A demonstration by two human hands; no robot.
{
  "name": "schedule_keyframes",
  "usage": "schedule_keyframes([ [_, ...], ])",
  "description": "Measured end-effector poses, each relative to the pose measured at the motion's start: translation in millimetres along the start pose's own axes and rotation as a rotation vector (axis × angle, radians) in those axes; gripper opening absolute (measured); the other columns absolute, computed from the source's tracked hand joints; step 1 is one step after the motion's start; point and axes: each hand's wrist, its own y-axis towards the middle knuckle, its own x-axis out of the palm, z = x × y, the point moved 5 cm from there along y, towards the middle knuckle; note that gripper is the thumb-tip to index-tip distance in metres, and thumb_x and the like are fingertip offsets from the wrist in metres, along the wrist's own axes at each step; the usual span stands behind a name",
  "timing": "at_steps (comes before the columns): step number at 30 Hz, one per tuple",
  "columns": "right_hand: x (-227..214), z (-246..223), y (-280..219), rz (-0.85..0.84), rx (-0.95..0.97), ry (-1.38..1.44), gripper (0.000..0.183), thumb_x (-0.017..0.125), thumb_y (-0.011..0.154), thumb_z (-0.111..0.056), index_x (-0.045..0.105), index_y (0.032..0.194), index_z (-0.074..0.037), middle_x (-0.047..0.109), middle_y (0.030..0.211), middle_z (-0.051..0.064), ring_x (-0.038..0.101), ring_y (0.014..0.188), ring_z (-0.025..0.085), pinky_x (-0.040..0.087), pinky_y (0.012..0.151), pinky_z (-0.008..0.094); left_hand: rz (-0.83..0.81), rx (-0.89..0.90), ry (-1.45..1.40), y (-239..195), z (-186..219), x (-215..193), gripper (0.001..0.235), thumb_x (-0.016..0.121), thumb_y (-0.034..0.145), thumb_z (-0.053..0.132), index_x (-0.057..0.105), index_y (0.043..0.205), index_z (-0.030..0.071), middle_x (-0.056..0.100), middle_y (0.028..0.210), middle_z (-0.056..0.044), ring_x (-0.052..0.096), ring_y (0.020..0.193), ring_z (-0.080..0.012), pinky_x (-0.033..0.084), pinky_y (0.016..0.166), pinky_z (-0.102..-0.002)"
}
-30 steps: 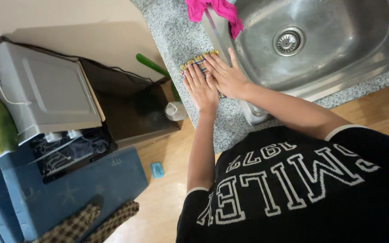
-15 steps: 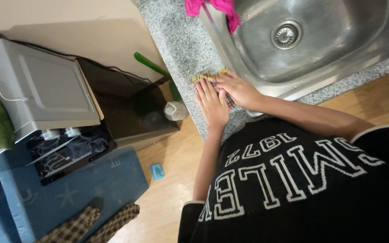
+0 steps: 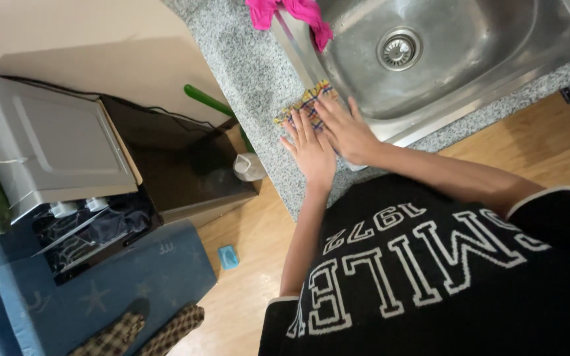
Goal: The person wipes a granite kitchen countertop with a patterned cloth, moving from the area beside the sink to the sink's edge. They then rinse the cloth under running water in the sink.
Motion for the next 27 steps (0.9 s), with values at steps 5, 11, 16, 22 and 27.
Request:
schedule_keyframes([
  [5,0,-7,2,-0.064,-0.026,-0.244,0.061,0.038,0.106,-0.019,0.023,0.163,-0.002,0.018,0.171,0.019,0.019,0.157,0.033,0.0,0.119,0.067,0.121,0.027,0.277,14,-8,16,0.057,0.036,0.106,0.035,0.036,0.161,0.017,0.032,0.168,-0.003,0.028,0.156,-0.0278,0.005,0.129,-0.054],
  [11,8,1,14,-0.052,0.006,-0.285,0.059,0.037,0.106,-0.016,0.026,0.163,0.0,0.018,0.171,0.019,0.019,0.157,0.034,-0.001,0.119,0.068,0.134,0.058,0.287,34,-11,13,0.057,0.033,0.107,0.04,0.035,0.161,0.019,0.032,0.168,-0.004,0.029,0.156,-0.0266,0.003,0.129,-0.055],
  [16,16,11,31,-0.052,0.0,-0.281,0.063,0.04,0.103,-0.013,0.025,0.162,0.002,0.016,0.17,0.022,0.019,0.156,0.037,0.002,0.118,0.07,0.124,0.058,0.318,55,-20,22,0.058,0.034,0.106,0.043,0.034,0.161,0.022,0.032,0.168,-0.002,0.027,0.157,-0.0258,0.003,0.13,-0.055],
  [22,16,20,61,-0.02,-0.032,-0.306,0.064,0.044,0.1,-0.014,0.031,0.161,0.002,0.018,0.17,0.023,0.022,0.155,0.04,0.005,0.117,0.072,0.074,0.067,0.352,89,-26,25,0.06,0.032,0.106,0.045,0.031,0.162,0.025,0.028,0.17,0.001,0.025,0.158,-0.0236,0.003,0.13,-0.054],
  [27,26,36,84,-0.092,0.026,-0.296,0.066,0.044,0.102,-0.013,0.023,0.163,0.0,0.012,0.171,0.02,0.018,0.157,0.038,0.003,0.12,0.069,-0.001,0.029,0.46,115,-30,30,0.061,0.028,0.107,0.046,0.025,0.165,0.026,0.022,0.172,0.003,0.019,0.159,-0.0215,-0.001,0.129,-0.054],
])
